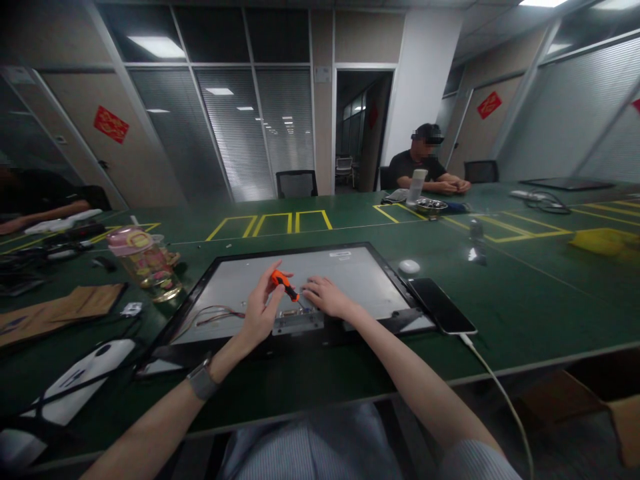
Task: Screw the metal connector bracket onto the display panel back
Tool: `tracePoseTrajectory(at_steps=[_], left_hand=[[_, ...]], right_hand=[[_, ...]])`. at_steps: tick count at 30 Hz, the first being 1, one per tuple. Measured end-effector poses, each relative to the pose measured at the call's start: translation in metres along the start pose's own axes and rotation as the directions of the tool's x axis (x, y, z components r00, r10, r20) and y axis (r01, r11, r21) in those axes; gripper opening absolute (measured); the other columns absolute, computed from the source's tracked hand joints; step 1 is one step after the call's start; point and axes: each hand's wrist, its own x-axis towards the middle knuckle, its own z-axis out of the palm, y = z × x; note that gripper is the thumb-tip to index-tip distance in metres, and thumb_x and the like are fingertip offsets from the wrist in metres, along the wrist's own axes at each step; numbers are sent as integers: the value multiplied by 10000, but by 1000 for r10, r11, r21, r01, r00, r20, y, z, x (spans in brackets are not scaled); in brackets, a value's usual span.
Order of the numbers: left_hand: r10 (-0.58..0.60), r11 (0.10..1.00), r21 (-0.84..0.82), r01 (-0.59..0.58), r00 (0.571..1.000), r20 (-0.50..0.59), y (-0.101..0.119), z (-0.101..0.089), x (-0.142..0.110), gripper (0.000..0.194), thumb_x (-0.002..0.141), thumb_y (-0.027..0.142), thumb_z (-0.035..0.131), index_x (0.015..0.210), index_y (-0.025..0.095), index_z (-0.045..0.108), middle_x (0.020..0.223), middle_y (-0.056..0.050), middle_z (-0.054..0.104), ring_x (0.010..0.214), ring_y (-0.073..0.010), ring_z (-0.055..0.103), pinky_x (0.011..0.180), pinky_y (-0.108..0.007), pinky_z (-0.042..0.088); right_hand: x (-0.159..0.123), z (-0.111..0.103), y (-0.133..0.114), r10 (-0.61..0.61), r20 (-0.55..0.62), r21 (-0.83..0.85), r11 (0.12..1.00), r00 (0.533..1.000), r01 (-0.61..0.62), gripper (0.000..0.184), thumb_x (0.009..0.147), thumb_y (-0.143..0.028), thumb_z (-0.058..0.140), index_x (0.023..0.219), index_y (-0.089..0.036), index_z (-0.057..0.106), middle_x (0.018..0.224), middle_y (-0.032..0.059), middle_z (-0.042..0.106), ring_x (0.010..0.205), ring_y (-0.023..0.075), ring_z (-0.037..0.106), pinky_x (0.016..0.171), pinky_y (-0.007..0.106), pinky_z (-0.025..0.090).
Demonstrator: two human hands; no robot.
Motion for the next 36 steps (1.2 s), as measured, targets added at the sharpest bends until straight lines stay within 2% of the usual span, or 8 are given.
tracePoseTrajectory(at_steps=[4,11,36], left_hand=[[-26,999,-24,26,1000,-1,1,-2,2,453,951,269,383,1399,222,330,1120,-79,632,969,-157,632,941,-347,452],[-9,999,-37,10,1000,22,-1,0,1,455,943,273,409,1388,205,345,1060,-79,645,958,-160,627,917,-335,461],[7,1000,-15,-7,1000,26,-2,0,0,435,942,275,414,1369,209,367,1077,-69,626,973,-163,616,916,-327,453]], right_hand=[[-1,-1,-1,1,9,4,1000,1000,-1,413,970,-389,332,1254,-193,558,1338,125,511,1295,267,398,1071,463,297],[0,2,3,-30,-2,12,999,1000,30,386,971,-374,339,1217,-197,578,1322,115,521,1277,267,413,1060,468,305],[0,1,3,-51,0,33,998,999,51,376,968,-380,339,1185,-215,598,1325,107,518,1271,269,417,1047,467,319]])
